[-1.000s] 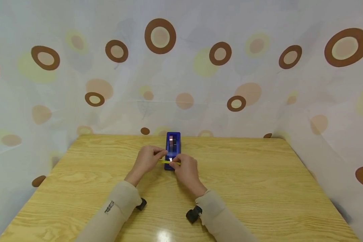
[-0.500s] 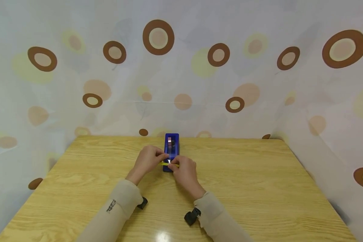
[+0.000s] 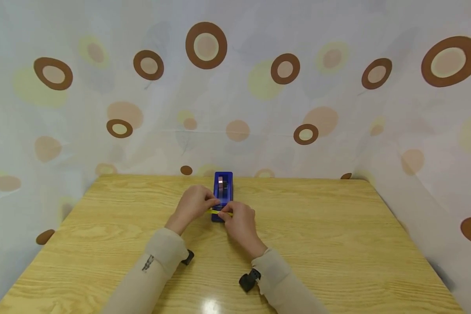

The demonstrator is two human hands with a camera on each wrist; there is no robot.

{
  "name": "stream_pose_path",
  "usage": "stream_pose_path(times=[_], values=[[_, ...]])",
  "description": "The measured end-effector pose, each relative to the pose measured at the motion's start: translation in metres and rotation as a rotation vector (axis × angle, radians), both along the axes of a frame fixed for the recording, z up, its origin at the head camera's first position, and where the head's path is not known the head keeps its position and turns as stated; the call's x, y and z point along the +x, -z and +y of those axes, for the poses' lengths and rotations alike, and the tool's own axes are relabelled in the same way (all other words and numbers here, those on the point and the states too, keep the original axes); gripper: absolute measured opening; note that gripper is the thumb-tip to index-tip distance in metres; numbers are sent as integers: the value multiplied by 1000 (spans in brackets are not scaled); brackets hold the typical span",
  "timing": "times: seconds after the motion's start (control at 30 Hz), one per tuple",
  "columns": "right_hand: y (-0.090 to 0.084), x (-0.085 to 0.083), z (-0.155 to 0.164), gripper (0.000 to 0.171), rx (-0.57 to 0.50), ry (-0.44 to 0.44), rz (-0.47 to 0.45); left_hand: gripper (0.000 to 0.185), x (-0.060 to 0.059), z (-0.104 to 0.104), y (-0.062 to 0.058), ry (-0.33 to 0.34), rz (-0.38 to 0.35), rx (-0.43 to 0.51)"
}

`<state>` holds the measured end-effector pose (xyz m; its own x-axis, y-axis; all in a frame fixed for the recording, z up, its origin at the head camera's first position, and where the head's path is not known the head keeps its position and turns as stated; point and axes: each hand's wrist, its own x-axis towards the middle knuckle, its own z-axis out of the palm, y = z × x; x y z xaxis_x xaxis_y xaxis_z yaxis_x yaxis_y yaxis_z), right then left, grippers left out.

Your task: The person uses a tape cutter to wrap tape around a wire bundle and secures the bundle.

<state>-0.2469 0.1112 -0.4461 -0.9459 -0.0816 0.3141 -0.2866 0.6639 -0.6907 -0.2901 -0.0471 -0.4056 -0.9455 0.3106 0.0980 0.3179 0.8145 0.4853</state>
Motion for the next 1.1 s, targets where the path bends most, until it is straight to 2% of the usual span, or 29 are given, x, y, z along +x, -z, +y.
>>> stream_pose_path(times=[0.23,0.73,1.1], values=[[0,-2,0,15,-11,2,-15,25,0,3,1,-18,16,28],[-3,-4,0,17,-14,-6,-51,29,0,2,0,-12,16,37],[-5,-5,2,17,9,-24,-92,22,-1,6,0,-14,2,-11]])
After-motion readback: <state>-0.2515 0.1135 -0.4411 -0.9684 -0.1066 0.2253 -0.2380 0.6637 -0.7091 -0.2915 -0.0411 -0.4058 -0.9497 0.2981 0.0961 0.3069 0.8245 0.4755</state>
